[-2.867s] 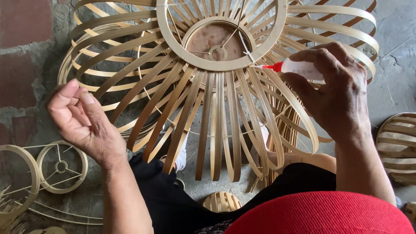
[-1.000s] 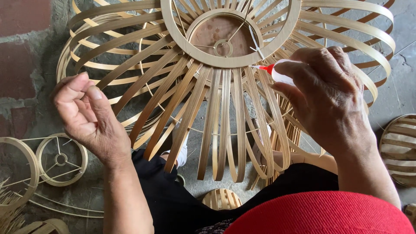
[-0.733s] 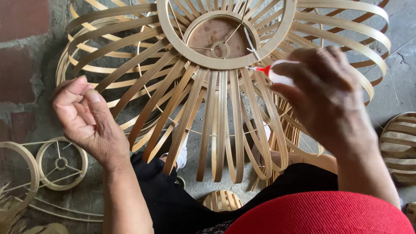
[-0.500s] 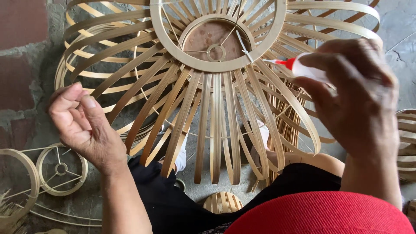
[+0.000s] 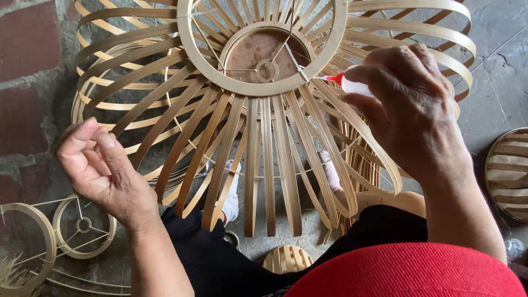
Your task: Gluing and assembling a bamboo lantern frame.
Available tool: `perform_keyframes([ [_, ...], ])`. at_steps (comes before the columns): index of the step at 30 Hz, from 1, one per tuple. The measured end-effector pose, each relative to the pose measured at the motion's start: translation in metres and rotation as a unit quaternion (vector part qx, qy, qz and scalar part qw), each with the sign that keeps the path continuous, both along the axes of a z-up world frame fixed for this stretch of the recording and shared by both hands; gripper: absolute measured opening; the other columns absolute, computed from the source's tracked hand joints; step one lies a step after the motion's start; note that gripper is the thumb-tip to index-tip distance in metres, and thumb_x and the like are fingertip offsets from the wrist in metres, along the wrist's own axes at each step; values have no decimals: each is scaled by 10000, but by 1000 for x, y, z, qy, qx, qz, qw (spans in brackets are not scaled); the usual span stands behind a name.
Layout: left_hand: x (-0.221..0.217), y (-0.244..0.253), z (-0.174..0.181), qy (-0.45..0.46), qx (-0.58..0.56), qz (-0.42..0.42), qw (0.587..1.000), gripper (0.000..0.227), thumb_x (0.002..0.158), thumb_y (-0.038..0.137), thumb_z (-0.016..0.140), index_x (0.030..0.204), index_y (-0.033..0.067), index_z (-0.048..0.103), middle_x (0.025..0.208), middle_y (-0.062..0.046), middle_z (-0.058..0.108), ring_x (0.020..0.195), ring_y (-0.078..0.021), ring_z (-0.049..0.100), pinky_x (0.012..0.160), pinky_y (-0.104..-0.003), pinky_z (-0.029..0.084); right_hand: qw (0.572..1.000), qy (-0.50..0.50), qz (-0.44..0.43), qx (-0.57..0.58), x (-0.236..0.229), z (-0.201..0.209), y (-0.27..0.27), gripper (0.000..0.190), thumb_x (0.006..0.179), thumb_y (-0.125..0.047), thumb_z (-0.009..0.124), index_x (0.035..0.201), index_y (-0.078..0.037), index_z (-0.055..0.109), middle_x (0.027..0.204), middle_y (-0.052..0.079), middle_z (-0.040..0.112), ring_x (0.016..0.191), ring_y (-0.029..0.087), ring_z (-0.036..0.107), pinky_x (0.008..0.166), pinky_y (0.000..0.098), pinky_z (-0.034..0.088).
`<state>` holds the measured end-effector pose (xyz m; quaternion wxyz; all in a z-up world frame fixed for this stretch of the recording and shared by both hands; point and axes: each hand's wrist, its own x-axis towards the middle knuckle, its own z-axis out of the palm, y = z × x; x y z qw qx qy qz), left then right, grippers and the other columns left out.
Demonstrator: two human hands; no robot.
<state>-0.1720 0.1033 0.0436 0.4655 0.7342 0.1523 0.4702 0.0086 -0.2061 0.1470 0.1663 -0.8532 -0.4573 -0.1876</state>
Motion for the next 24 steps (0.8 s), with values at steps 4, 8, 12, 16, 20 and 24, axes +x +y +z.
perform_keyframes([
  [4, 1, -1, 1, 3, -11, 5, 1000, 173, 1207, 164, 559, 1319, 34, 546, 1243, -26, 575, 1094, -78, 575, 1020, -231, 502, 1000, -2, -9, -14, 2, -2, -2, 312, 875, -183, 864, 1110, -60, 699, 1138, 103, 673, 1066, 292, 649, 904, 403, 575],
  [8, -2, 2, -6, -5, -2, -2, 1000, 175, 1215, 158, 572, 1337, 35, 544, 1236, -22, 572, 1099, -79, 564, 1018, -228, 486, 1000, -14, 10, 1, 12, -4, -23, 290, 913, -184, 881, 1100, -63, 695, 1124, 86, 672, 1018, 242, 658, 923, 397, 578],
  [12, -2, -1, -4, 3, -19, 3, 1000, 154, 1239, 164, 578, 1326, 38, 557, 1238, -17, 589, 1054, -71, 557, 981, -214, 476, 999, -9, -7, 35, 17, -11, -34, 315, 967, -181, 882, 1150, -31, 674, 1179, 103, 650, 1106, 252, 649, 924, 351, 578],
  [16, 1, -4, 0, -7, -1, -1, 1000, 154, 1226, 160, 579, 1302, 29, 548, 1215, -12, 592, 1049, -62, 551, 980, -201, 474, 999, -18, -18, 26, 14, 0, -15, 345, 849, -148, 907, 1099, -37, 697, 1099, 120, 669, 1042, 293, 649, 843, 417, 574],
  [20, -2, 5, -18, 0, -13, 19, 1000, 148, 1249, 148, 591, 1318, 20, 562, 1189, -16, 613, 942, -53, 523, 864, -178, 460, 999, -19, -7, 30, 18, -7, -18, 357, 870, -157, 900, 1132, -38, 689, 1134, 111, 660, 1092, 288, 645, 903, 400, 582],
  [24, -1, 13, -20, -1, -36, 34, 999, 187, 1165, 114, 597, 1336, 37, 593, 1066, 3, 578, 772, -33, 440, 682, -161, 389, 993, 32, -41, 102, 20, 0, -37, 350, 899, -120, 876, 1173, -46, 673, 1173, 99, 672, 1104, 253, 654, 937, 390, 572],
])
